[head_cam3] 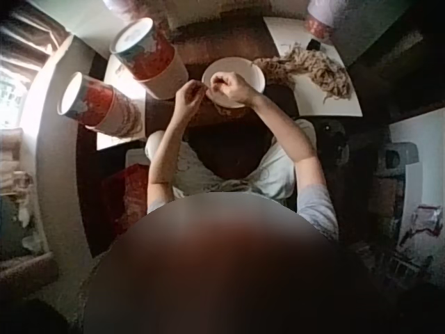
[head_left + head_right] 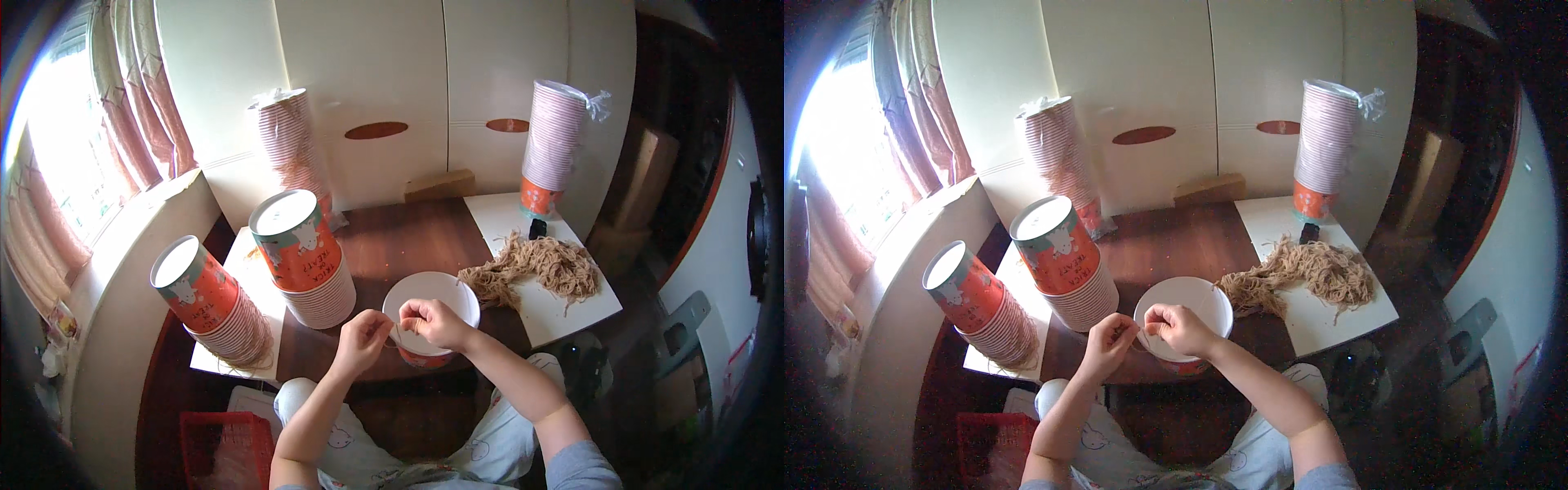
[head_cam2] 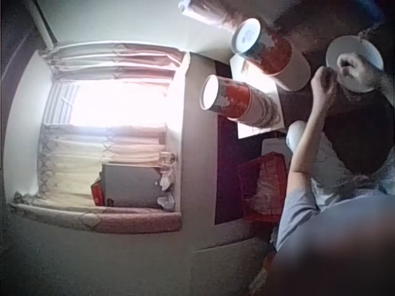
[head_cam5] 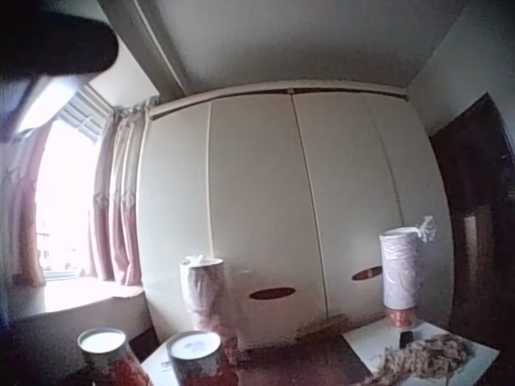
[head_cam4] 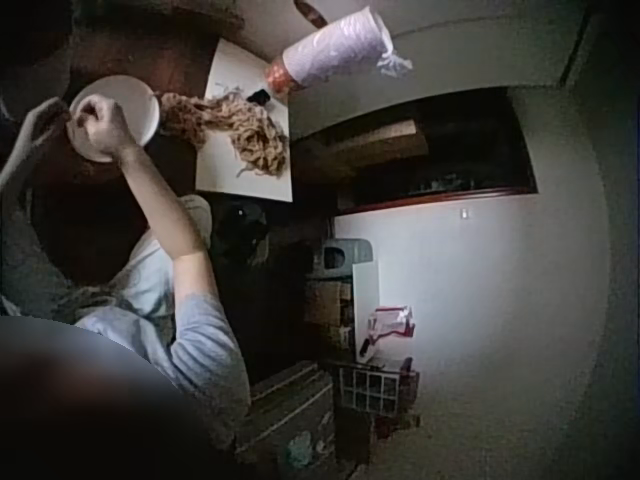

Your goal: Thread handles onto paper containers by inserting string through pre-cut holes.

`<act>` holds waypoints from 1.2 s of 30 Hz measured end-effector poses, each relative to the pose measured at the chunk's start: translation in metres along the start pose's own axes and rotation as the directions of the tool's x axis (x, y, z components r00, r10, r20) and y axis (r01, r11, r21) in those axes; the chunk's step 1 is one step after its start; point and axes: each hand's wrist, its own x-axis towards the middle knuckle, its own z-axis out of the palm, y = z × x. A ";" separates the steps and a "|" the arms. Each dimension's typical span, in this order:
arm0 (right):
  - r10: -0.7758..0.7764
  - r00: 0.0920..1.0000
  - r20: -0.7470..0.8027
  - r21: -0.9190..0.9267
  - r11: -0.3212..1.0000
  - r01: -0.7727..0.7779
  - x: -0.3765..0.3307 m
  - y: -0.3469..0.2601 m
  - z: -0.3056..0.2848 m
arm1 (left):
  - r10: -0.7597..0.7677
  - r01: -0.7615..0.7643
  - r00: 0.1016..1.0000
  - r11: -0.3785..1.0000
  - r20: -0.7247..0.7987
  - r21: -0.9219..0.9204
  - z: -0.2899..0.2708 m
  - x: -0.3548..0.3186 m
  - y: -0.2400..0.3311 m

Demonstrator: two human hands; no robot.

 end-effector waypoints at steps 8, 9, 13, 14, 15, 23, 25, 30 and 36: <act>-0.064 0.997 -0.050 -0.024 0.998 0.063 -0.003 -0.017 -0.005 | 0.227 -0.228 0.974 0.957 0.022 0.179 -0.007 0.006 0.019; -0.064 0.997 -0.050 -0.022 0.998 0.063 -0.003 -0.020 -0.005 | 0.260 -0.262 0.965 0.941 0.039 0.213 -0.007 0.005 0.019; -0.086 0.996 -0.036 0.015 0.996 0.087 0.001 -0.020 -0.001 | 0.254 -0.256 0.966 0.913 0.047 0.317 -0.005 0.003 0.011; -0.114 0.992 -0.048 0.108 0.987 0.119 0.001 -0.018 0.000 | 0.231 -0.235 0.972 0.923 0.050 0.306 -0.004 0.003 0.011; -0.113 0.992 -0.049 0.109 0.987 0.118 0.002 -0.016 -0.001 | 0.210 -0.216 0.976 0.931 0.053 0.293 -0.004 0.003 0.011; -0.065 0.966 -0.250 0.571 0.796 0.201 0.011 -0.016 -0.019 | 0.137 -0.176 0.970 0.965 0.200 0.195 -0.008 0.006 -0.008; -0.055 0.942 -0.330 0.650 0.710 0.270 0.012 -0.015 -0.028 | 0.107 -0.148 0.968 0.973 0.227 0.175 -0.008 0.007 -0.009; -0.060 0.922 -0.382 0.710 0.620 0.334 0.014 -0.014 -0.042 | -0.012 -0.063 0.944 0.974 0.329 0.217 -0.013 0.012 -0.011; -0.001 0.891 -0.454 0.753 0.534 0.384 0.013 -0.016 -0.052 | -0.041 -0.073 0.903 0.967 0.427 0.246 -0.012 0.019 -0.014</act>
